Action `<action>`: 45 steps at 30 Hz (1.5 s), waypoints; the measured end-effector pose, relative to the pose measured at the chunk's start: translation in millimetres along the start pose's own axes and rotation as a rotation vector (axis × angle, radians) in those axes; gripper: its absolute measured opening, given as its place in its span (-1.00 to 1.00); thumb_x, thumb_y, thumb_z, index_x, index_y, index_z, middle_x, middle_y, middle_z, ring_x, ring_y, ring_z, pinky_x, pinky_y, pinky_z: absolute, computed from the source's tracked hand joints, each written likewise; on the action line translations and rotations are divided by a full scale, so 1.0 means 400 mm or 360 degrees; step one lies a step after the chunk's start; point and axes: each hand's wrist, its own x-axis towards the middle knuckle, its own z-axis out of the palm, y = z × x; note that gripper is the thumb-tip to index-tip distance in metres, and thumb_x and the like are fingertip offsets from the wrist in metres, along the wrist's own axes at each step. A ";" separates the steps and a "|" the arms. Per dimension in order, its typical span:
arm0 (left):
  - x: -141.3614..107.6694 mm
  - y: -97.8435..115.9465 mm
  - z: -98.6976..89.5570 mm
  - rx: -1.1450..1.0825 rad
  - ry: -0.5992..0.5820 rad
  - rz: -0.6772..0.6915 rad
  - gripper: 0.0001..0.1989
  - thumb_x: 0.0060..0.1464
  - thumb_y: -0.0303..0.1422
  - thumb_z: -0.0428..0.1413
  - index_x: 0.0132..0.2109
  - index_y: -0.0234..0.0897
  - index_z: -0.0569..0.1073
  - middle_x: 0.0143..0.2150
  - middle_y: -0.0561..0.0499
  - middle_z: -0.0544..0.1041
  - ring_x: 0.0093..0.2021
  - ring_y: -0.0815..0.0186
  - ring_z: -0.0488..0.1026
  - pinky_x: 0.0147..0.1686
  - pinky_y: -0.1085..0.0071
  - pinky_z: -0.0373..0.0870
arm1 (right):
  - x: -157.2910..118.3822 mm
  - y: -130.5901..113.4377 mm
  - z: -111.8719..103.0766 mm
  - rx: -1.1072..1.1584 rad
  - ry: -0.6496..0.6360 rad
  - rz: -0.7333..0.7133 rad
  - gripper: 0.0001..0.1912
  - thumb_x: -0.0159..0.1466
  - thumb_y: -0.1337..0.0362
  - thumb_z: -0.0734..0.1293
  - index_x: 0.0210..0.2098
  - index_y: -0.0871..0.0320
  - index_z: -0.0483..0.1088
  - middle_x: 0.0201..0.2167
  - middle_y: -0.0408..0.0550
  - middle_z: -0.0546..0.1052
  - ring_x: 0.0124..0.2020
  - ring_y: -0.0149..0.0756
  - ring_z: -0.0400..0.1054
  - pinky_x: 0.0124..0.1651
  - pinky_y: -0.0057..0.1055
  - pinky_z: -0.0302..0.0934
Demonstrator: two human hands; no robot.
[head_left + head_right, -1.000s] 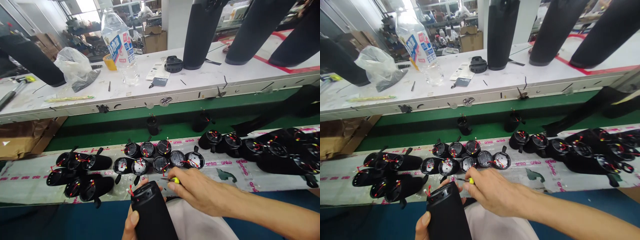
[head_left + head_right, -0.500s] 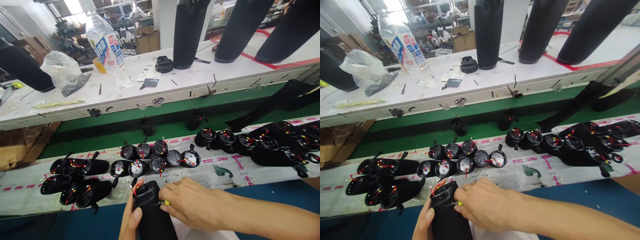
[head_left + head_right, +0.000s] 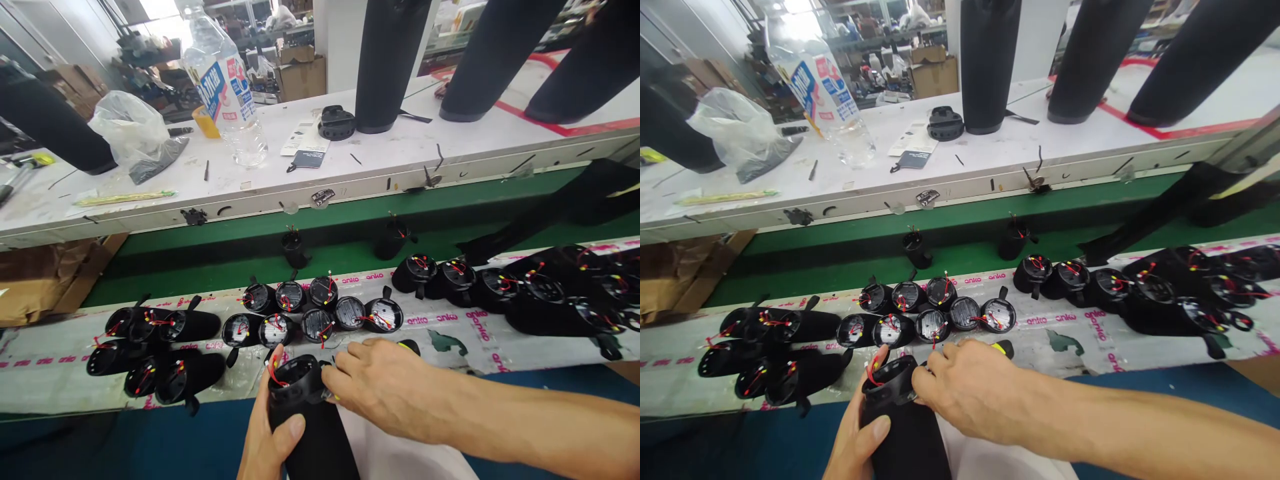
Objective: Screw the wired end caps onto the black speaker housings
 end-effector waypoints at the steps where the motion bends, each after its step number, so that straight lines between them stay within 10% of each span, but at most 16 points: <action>1: -0.001 -0.001 0.003 -0.0009 0.0000 0.0011 0.03 -0.10 0.06 0.46 0.49 -0.10 0.40 0.37 -0.12 0.61 0.46 -0.25 0.41 0.43 0.02 0.34 | 0.000 0.001 -0.002 -0.0014 -0.0009 -0.0016 -0.97 0.51 0.34 0.30 -0.11 0.10 0.35 -0.37 -0.13 0.48 -0.46 -0.19 0.34 -0.49 -0.21 -0.02; 23: -0.010 0.018 0.039 0.0333 0.0138 0.0088 0.09 -0.23 0.10 0.51 0.42 -0.18 0.43 0.20 -0.16 0.71 0.26 -0.20 0.60 0.24 0.15 0.47 | -0.008 -0.031 -0.020 -0.0336 -0.0063 -0.0013 -0.65 0.17 0.45 0.35 -0.05 0.12 0.33 -0.41 -0.10 0.34 -0.49 -0.16 0.21 -0.55 -0.15 -0.21; 40: 0.014 -0.022 0.027 0.0760 0.0203 0.0141 0.01 -0.12 -0.04 0.39 0.44 -0.32 0.35 0.26 -0.28 0.65 0.29 -0.20 0.55 0.32 0.00 0.40 | 0.012 -0.027 -0.076 -0.0365 -0.0414 -0.0228 -0.81 0.22 0.45 0.42 -0.31 0.06 0.36 -0.44 -0.14 0.28 -0.52 -0.22 0.19 -0.62 -0.21 -0.15; 45: 0.022 -0.028 0.012 0.0432 0.0132 0.0076 0.20 -0.23 0.14 0.48 0.50 -0.18 0.29 0.30 -0.20 0.64 0.33 -0.20 0.53 0.33 0.08 0.39 | 0.015 -0.012 -0.020 -0.0051 -0.0148 -0.0091 -0.91 0.38 0.40 0.39 -0.18 0.13 0.40 -0.41 -0.14 0.46 -0.49 -0.23 0.32 -0.58 -0.21 -0.12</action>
